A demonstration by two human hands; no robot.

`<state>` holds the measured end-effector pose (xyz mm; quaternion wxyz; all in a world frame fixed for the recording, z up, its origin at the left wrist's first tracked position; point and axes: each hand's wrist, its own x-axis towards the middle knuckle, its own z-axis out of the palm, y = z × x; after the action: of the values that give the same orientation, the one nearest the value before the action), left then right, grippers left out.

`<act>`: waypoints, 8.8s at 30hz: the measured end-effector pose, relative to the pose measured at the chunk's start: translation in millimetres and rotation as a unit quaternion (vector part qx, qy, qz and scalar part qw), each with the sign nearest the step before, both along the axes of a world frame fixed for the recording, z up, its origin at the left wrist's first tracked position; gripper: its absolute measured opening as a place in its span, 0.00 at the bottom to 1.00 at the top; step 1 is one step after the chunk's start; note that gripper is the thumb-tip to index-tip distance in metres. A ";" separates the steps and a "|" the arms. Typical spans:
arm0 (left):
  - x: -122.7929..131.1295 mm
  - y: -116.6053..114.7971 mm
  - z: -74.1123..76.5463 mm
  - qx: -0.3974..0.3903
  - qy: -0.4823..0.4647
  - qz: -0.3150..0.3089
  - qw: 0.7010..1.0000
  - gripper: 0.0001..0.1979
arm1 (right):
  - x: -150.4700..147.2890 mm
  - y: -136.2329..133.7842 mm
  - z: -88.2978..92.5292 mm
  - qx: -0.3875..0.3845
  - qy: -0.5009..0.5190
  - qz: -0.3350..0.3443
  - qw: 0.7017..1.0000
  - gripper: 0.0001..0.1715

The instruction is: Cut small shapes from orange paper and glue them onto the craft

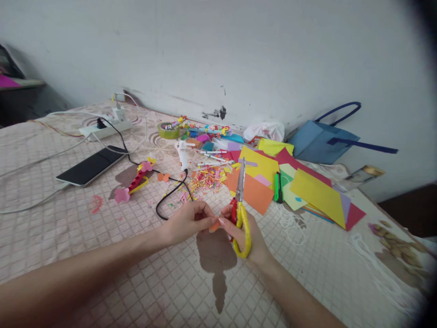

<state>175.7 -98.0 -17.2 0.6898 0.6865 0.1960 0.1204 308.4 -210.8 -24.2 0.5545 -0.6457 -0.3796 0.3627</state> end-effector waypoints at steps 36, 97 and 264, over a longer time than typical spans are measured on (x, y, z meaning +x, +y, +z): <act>-6.5 19.1 31.5 -0.142 -0.158 0.218 0.953 0.09 | -9.5 -6.0 10.2 -0.070 -0.164 0.110 0.978 0.16; -5.6 22.4 26.8 -0.132 -0.169 0.208 0.954 0.10 | -6.1 -6.8 7.3 -0.095 -0.165 0.109 0.976 0.19; -8.1 38.8 31.8 -0.089 -0.134 0.126 0.979 0.10 | 4.6 -7.2 22.1 -0.105 -0.158 0.157 0.969 0.22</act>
<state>167.6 -59.2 14.6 0.7473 0.5700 0.1965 0.2793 312.9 -218.0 -2.1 0.3522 -0.6816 -0.5189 0.3769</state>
